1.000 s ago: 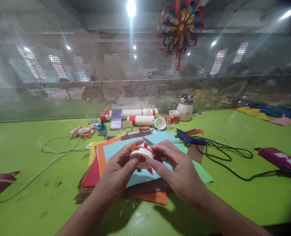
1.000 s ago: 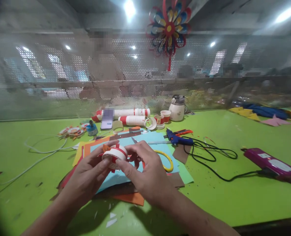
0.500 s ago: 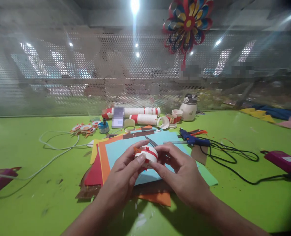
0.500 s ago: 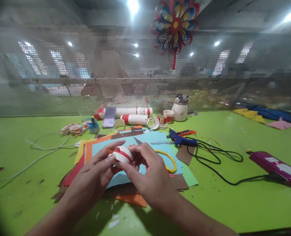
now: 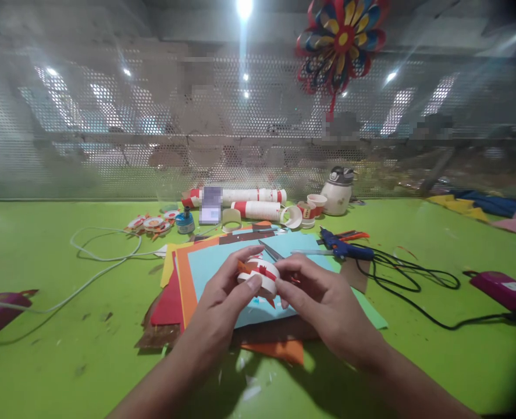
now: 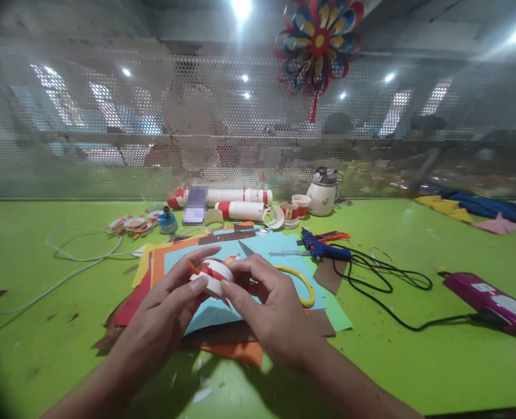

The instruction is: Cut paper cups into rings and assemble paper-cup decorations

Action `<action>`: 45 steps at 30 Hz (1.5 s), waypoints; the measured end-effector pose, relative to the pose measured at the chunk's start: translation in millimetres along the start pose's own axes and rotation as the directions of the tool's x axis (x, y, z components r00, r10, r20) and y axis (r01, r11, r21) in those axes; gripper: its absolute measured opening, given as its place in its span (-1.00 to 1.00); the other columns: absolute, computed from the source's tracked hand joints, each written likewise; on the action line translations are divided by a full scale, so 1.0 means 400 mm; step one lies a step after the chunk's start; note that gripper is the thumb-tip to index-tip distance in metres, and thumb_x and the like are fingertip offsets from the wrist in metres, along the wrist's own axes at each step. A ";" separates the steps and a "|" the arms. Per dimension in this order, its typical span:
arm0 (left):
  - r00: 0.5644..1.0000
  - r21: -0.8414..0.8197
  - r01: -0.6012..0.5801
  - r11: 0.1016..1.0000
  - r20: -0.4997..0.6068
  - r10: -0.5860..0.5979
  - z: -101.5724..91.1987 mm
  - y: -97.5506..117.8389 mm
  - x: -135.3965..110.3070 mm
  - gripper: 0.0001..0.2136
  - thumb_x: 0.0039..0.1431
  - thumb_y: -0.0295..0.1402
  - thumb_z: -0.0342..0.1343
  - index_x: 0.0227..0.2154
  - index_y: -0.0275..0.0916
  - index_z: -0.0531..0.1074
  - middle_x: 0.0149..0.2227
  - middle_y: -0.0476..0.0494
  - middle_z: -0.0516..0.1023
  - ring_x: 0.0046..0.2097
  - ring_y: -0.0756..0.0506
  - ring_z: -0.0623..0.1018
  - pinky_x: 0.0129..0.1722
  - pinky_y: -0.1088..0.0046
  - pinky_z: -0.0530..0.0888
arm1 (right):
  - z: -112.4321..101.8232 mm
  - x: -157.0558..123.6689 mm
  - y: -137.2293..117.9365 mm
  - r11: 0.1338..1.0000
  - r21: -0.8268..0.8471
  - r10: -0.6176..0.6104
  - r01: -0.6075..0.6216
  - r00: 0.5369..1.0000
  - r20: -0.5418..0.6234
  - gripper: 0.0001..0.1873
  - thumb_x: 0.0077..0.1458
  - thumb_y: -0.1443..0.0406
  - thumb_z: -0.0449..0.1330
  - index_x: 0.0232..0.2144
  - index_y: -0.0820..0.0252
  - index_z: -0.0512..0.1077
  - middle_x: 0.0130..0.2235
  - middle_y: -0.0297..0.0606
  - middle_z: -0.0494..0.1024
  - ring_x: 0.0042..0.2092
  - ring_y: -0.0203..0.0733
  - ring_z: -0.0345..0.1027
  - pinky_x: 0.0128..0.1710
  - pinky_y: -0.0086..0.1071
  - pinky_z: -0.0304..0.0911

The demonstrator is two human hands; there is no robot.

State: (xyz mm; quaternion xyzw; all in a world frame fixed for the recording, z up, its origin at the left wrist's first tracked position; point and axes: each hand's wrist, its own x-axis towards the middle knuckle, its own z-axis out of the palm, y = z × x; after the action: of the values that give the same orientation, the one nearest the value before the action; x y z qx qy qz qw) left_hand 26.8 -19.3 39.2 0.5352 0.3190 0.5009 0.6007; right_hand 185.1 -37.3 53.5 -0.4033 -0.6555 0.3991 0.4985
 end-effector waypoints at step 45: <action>0.993 0.265 0.035 0.964 0.097 -0.063 0.012 0.008 0.008 -0.72 0.10 -0.25 0.12 -0.15 -0.24 0.34 -0.46 -0.03 0.47 -0.37 -0.05 0.44 -0.34 0.44 0.34 | -0.002 0.008 0.014 0.966 -0.212 -0.174 0.150 0.980 -0.101 -0.86 0.11 0.38 0.14 -0.50 0.19 0.39 -0.42 -0.30 0.38 -0.34 -0.23 0.26 -0.31 -0.32 0.24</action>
State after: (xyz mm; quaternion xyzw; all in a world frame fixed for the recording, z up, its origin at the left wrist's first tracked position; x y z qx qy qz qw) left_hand 31.4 -18.1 43.9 0.6275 0.3641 0.4106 0.5523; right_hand 186.0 -32.2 49.4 -0.4203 -0.6928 0.2630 0.5237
